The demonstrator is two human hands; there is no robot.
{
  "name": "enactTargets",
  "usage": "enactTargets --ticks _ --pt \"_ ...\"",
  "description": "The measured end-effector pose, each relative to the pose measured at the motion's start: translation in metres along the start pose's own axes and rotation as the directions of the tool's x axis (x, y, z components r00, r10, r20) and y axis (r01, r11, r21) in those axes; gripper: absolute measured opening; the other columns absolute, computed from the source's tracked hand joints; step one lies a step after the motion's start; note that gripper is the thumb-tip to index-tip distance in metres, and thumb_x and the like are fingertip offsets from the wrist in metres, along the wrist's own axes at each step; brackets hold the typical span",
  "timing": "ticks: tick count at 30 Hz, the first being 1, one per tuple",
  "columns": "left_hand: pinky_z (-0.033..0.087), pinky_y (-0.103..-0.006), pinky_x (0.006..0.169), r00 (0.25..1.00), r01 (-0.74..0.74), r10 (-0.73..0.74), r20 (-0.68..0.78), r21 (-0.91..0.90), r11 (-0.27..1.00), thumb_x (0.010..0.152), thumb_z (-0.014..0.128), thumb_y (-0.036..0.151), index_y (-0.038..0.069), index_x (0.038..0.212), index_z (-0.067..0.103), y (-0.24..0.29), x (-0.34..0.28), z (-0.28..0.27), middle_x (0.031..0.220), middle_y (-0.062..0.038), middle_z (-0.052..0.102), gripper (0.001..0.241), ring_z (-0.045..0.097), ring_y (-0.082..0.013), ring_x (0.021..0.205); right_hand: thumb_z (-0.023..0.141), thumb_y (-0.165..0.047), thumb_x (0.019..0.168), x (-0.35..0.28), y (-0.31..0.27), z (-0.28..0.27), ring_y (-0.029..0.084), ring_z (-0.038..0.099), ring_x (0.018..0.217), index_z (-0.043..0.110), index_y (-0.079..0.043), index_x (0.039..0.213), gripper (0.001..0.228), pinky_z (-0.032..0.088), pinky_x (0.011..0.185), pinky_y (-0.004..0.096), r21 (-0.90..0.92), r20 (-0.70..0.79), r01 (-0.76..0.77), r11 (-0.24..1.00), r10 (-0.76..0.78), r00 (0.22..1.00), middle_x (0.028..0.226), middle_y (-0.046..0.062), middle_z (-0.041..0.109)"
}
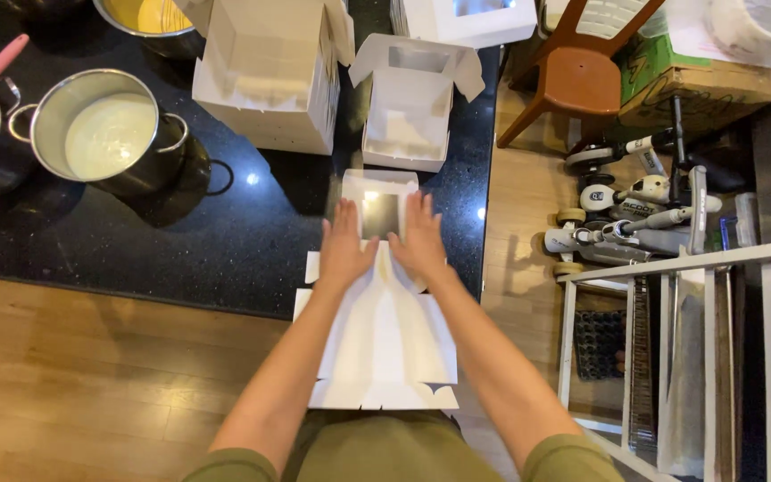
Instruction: Assembling multiple white cardboard cake boxes on a countertop in a bakery kitchen.
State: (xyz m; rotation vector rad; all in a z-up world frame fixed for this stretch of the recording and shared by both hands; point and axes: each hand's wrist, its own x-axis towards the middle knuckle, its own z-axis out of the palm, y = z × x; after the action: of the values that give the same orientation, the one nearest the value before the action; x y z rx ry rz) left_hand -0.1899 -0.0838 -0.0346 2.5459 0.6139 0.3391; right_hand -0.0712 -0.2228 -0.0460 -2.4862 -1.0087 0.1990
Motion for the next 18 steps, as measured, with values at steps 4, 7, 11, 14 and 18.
enactTargets --ticks 4,7,11,14,18 --pt "0.04 -0.0475 0.113 0.977 0.204 -0.211 -0.03 -0.146 0.968 0.084 0.078 0.045 0.0 0.146 0.049 0.006 -0.037 -0.081 0.145 -0.023 0.055 0.082 0.051 -0.041 0.134 0.09 -0.035 0.065 -0.062 -0.019 -0.073 0.045 0.034 0.141 0.039 0.005 0.146 0.104 0.03 0.117 0.049 0.152 -0.143 -0.049 0.987 0.071 0.987 0.153 0.029 0.038" --pt "0.049 -0.0459 0.103 0.909 0.338 -0.373 -0.186 -0.195 0.921 0.083 0.084 0.037 0.002 0.131 0.064 -0.023 -0.073 -0.07 0.129 -0.021 0.067 0.062 0.062 -0.038 0.121 0.089 -0.031 0.074 -0.104 0.006 -0.045 0.038 0.051 0.126 0.053 -0.002 0.138 0.08 0.039 0.11 0.047 0.222 -0.21 -0.304 0.926 0.35 0.913 0.129 0.018 0.061" --pt "0.056 -0.0375 0.087 0.808 0.51 -0.585 -0.077 -0.407 0.758 0.072 0.09 0.024 -0.004 0.121 0.063 -0.025 -0.084 -0.065 0.115 -0.018 0.069 0.063 0.07 -0.0273 0.099 0.09 -0.032 0.069 -0.111 -0.007 -0.039 0.033 0.056 0.118 0.061 -0.009 0.13 0.071 0.037 0.105 0.052 0.257 -0.056 -0.59 0.765 0.621 0.782 0.113 0.008 0.069" --pt "0.057 -0.0365 0.084 0.743 0.587 -0.669 -0.027 -0.454 0.67 0.068 0.091 0.021 -0.003 0.117 0.066 -0.02 -0.076 -0.059 0.106 -0.015 0.074 0.06 0.072 -0.0249 0.093 0.09 -0.031 0.069 -0.105 -0.013 -0.034 0.03 0.06 0.114 0.068 -0.012 0.118 0.057 0.039 0.102 0.053 0.292 -0.012 -0.677 0.676 0.71 0.704 0.108 0.004 0.073" --pt "0.056 -0.0391 0.091 0.766 0.564 -0.638 -0.071 -0.402 0.722 0.079 0.084 0.019 -0.002 0.106 0.077 -0.006 -0.08 -0.041 0.103 -0.017 0.073 0.035 0.072 -0.0298 0.094 0.082 -0.022 0.077 -0.104 -0.018 -0.017 0.026 0.067 0.102 0.071 -0.009 0.102 0.03 0.049 0.094 0.048 0.451 -0.15 -0.555 0.699 0.673 0.725 0.106 0.008 0.069"
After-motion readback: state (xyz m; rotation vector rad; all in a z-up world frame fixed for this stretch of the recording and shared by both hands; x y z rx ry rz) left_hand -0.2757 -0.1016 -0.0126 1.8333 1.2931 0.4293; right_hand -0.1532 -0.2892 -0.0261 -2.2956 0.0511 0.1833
